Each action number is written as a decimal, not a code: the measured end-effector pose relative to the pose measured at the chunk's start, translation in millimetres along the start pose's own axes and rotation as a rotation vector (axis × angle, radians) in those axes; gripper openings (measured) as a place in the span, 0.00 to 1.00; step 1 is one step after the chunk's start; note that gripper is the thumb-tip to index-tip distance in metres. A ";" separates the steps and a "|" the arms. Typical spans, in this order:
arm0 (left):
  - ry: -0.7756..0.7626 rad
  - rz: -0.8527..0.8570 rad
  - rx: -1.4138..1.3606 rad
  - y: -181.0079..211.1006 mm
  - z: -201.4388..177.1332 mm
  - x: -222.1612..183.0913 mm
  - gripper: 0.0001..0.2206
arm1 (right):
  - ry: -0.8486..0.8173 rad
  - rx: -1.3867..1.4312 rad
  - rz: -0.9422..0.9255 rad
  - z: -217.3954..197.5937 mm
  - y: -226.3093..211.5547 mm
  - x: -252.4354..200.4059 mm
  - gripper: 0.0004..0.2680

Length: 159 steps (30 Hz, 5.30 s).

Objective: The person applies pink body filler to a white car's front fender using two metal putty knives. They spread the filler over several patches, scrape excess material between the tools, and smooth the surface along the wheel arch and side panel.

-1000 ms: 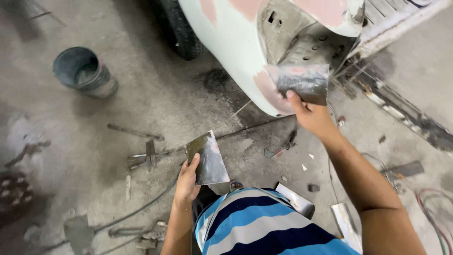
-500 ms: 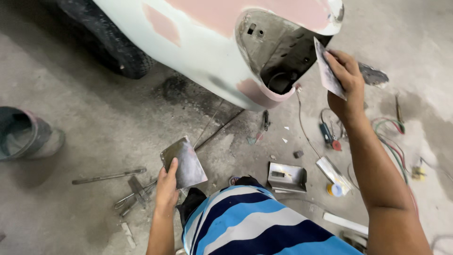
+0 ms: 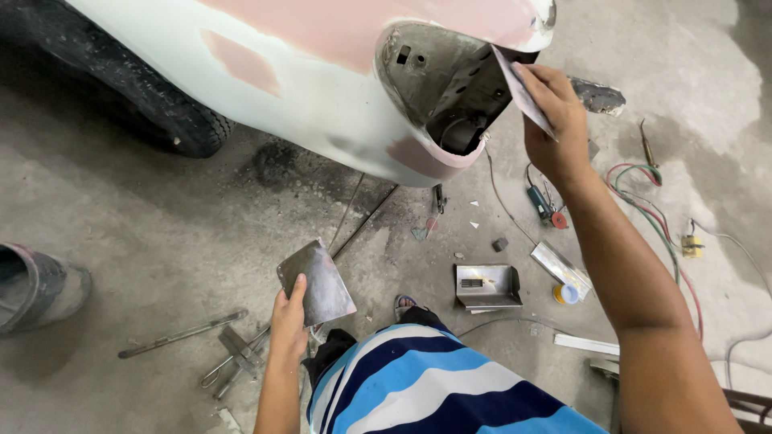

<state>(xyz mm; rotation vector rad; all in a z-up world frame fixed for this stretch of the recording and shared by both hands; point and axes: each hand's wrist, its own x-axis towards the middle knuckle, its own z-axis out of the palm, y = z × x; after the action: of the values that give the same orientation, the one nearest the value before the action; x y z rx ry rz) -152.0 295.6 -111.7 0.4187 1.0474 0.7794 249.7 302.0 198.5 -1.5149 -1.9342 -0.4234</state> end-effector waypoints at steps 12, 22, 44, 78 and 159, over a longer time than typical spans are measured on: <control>0.034 0.009 -0.070 5.3 -15.3 0.8 0.20 | -0.088 -0.024 0.019 8.1 -24.6 28.8 0.15; -0.015 0.019 -0.147 8.7 -32.3 3.7 0.20 | -0.062 -0.060 -0.040 33.8 -34.9 51.7 0.20; 0.070 0.060 -0.206 7.5 -71.6 5.7 0.19 | -0.030 -0.096 0.001 40.6 -50.2 57.0 0.19; 0.100 0.083 -0.161 3.5 -83.7 5.9 0.21 | -0.086 -0.018 -0.068 54.7 -48.1 72.1 0.14; 0.136 0.059 -0.012 3.9 -96.0 -11.6 0.18 | 0.272 0.166 0.337 243.2 -82.1 10.9 0.33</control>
<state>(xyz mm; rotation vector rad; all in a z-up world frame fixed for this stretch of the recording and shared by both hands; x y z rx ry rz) -241.8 284.9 -146.0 0.3922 1.1607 0.8758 101.4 433.6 35.1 -1.5480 -1.4374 -0.2940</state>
